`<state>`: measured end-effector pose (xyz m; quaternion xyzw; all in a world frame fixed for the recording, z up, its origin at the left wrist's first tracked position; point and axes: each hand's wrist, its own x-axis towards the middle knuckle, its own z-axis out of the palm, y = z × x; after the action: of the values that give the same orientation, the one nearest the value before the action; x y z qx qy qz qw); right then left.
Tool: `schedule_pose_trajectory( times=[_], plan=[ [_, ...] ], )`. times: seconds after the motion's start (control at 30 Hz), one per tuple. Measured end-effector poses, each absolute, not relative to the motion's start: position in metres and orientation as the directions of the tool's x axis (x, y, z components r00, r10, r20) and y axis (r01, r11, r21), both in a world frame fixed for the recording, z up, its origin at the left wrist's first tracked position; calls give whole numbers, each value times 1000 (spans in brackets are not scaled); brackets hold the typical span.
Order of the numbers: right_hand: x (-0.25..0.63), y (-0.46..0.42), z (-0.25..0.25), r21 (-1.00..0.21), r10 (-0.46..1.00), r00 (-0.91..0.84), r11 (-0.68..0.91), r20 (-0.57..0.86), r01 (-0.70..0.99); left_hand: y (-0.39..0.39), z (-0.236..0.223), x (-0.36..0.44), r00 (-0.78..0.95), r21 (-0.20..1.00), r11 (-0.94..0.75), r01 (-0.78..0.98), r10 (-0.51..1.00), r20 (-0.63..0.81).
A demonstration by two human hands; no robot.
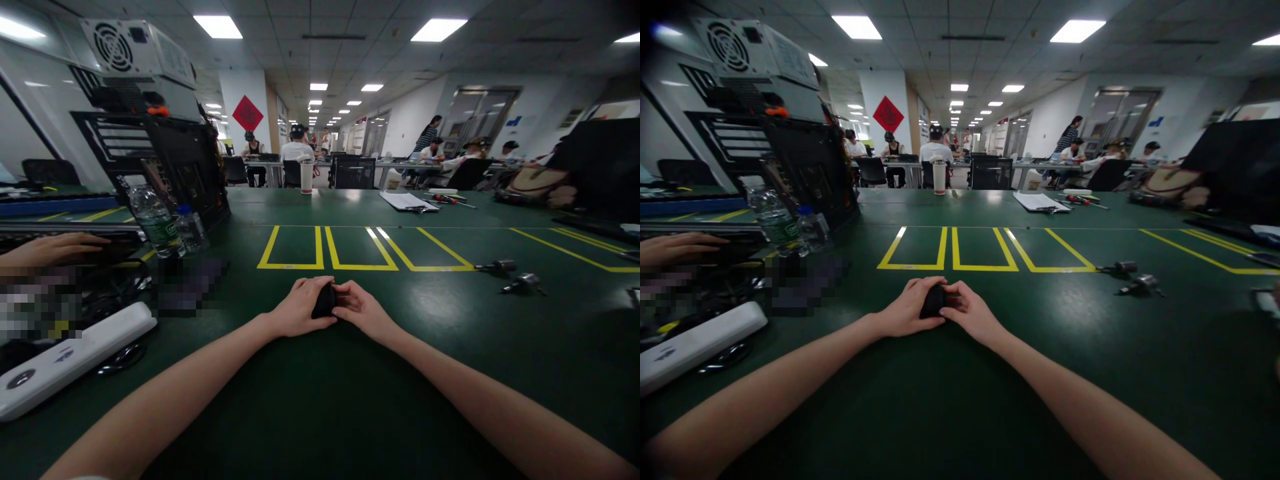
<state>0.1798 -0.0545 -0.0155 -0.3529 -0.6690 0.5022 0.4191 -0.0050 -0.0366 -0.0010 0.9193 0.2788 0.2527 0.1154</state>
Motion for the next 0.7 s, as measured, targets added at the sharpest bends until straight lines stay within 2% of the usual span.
schedule_pose_trajectory(
  times=[0.23,0.47,0.7],
  plan=[
    [173,-56,-10,-978,930,-317,207,186,33,-37,0,-7,734,332,-831,446,552,396],
    [174,-54,-10,-977,939,-322,167,117,131,-38,2,-8,730,337,-825,453,560,391],
    [174,-57,-12,-966,899,-384,252,210,62,-39,1,-9,729,335,-837,432,543,417]
  ],
)
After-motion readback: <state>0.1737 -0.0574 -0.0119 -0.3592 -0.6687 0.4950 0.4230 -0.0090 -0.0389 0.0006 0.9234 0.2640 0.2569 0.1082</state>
